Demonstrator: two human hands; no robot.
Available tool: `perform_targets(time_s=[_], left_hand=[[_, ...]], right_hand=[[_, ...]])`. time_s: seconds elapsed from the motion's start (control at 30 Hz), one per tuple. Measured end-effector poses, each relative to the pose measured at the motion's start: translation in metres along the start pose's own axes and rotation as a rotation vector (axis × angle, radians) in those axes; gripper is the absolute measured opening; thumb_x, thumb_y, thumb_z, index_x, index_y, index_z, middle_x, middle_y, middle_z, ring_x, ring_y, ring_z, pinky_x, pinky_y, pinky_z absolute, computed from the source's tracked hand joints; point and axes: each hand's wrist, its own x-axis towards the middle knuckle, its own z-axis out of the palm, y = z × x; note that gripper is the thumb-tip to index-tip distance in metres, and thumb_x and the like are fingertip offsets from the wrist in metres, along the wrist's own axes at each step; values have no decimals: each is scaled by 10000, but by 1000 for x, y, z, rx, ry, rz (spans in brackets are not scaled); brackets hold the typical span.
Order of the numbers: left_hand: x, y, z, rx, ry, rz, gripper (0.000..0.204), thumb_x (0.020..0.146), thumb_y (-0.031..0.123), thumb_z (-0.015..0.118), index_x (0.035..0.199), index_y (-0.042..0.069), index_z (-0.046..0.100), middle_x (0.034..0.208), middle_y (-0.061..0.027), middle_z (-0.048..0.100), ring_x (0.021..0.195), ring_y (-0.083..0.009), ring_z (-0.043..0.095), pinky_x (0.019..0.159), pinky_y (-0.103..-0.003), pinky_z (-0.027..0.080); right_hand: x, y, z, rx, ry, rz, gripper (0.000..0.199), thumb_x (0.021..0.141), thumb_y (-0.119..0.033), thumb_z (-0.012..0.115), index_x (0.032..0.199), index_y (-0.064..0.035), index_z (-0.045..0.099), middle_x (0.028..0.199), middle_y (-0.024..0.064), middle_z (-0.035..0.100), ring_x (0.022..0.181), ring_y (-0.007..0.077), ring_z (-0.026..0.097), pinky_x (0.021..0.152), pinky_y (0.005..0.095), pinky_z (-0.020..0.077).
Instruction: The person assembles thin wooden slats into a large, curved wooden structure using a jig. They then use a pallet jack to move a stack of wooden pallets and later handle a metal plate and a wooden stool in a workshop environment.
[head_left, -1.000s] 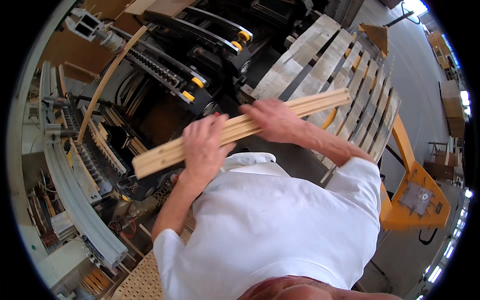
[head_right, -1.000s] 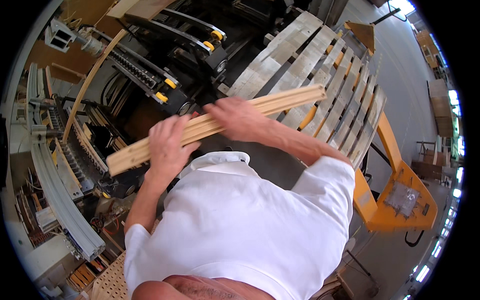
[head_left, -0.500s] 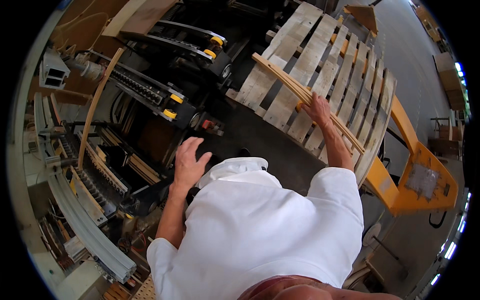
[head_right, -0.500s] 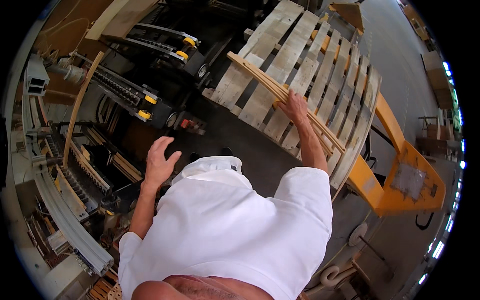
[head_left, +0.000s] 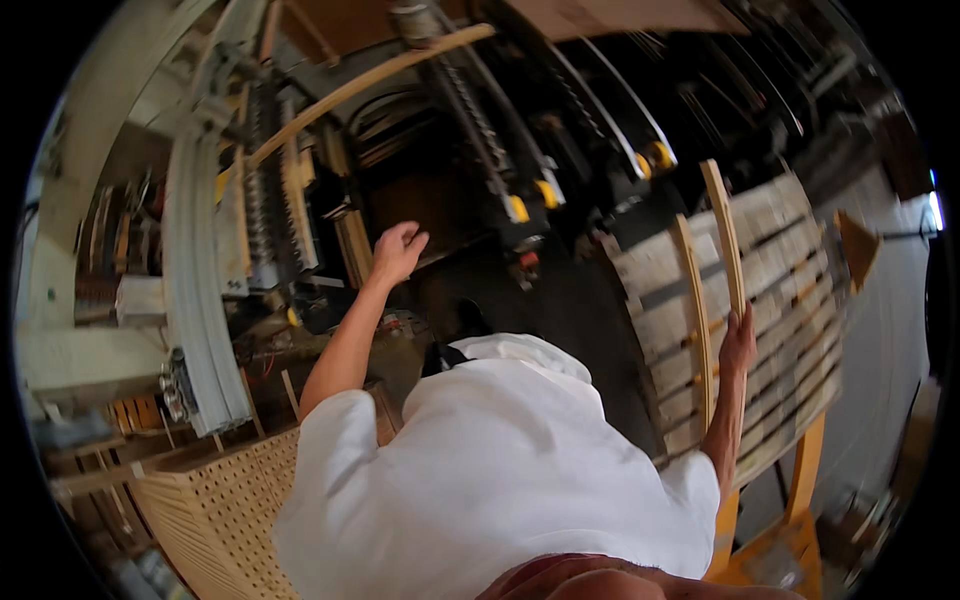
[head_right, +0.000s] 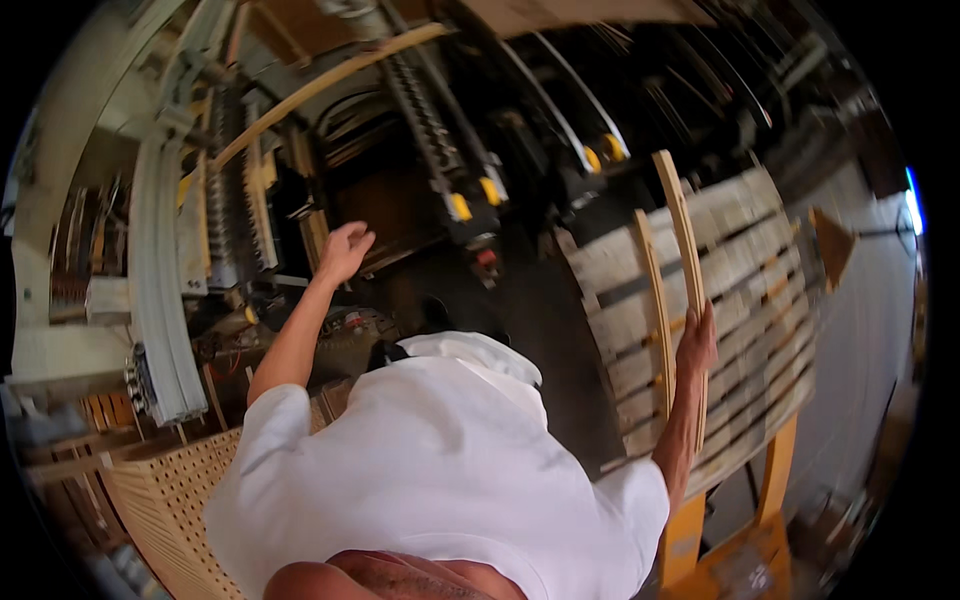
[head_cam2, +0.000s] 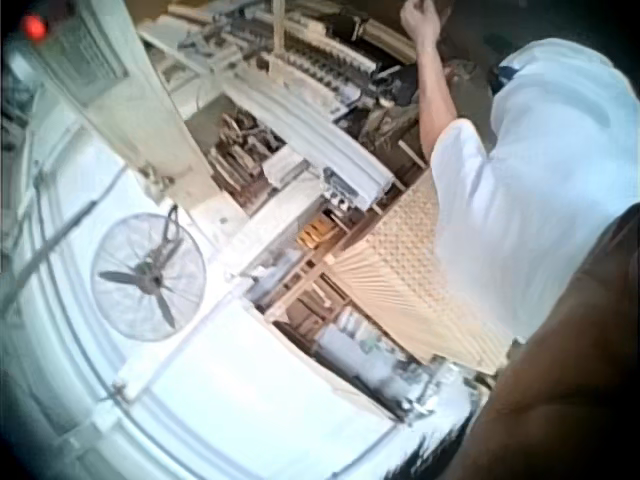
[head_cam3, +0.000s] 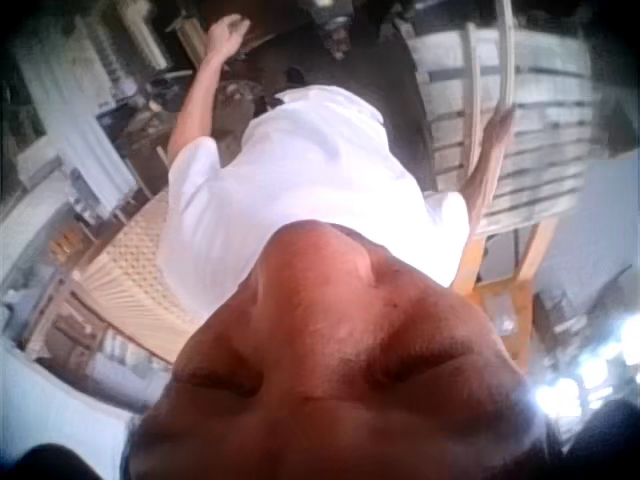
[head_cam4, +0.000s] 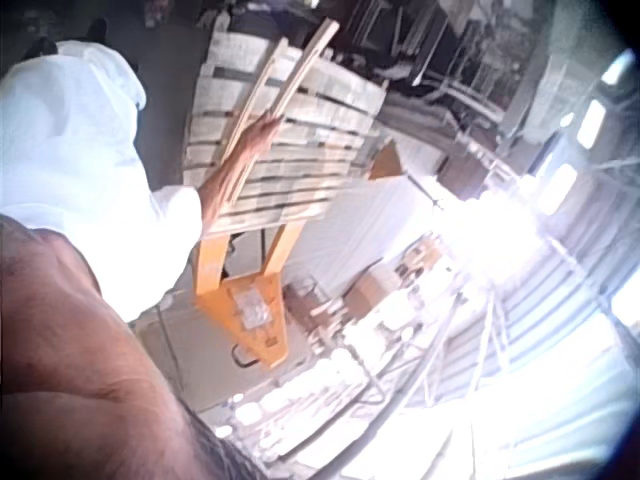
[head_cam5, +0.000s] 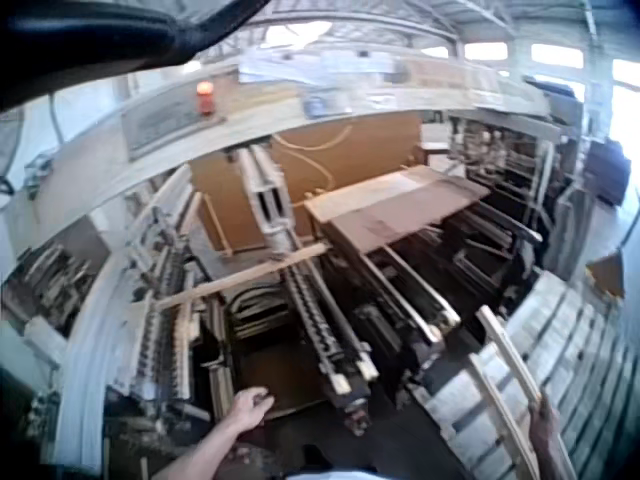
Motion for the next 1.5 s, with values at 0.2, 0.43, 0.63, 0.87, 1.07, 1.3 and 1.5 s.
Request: perform_targets(time_s=[0.2,0.43,0.63,0.87,1.07,1.3,1.5], left_hand=[[150,-38,-64,-11,292,-67,382,885,371,621,1064,36,670,1033,-128,684,962,-325,635,845,-437,485],[290,-37,-120,-1361,170,-440,767,922,453,561,1465,36,215,1418,-281,322,1216,-413,472,916,-476,539],[322,-60,-119,-1663,296,-393,426,951,357,556,1156,-10,490,1050,-205,608,961,-346,631,832,-469,576],[184,-25,-52,-1745,246,-388,363,937,347,584,1124,42,524,1008,-147,635,909,-271,659,761,-403,582],[-9,21,2,-1795,85,-393,297,958,332,557,1072,58,566,1012,-111,641,946,-223,654,840,-382,554],[-134,50,-4,-1637,147,-600,375,978,323,521,1138,-17,534,1142,-121,589,1070,-218,604,926,-345,517],[-180,59,-4,-1607,438,-725,326,965,292,553,1134,14,545,1188,-128,591,1105,-246,596,899,-355,530]], right_hand=[[-34,-164,-22,124,-58,-182,400,956,-233,555,1305,-42,515,1143,223,600,992,329,617,808,381,490],[-49,-289,-9,222,-169,-246,395,930,-190,601,1283,-28,531,1092,213,632,924,323,641,755,375,508],[-23,-398,17,160,-222,-610,388,892,-166,644,1255,-61,554,948,169,634,830,324,637,699,382,509],[30,-546,88,197,-343,-1077,328,875,-180,642,1173,-61,575,854,132,592,743,347,610,625,415,490],[60,-647,221,300,-430,-1419,302,882,-236,593,1138,-77,570,902,147,600,849,362,602,696,452,477],[46,-737,343,266,-423,-1514,307,879,-275,585,1157,-146,594,1027,114,638,944,341,614,795,459,479],[66,-780,369,-3,-176,-1466,299,851,-328,601,1107,-173,610,971,104,660,966,328,612,821,462,454]])
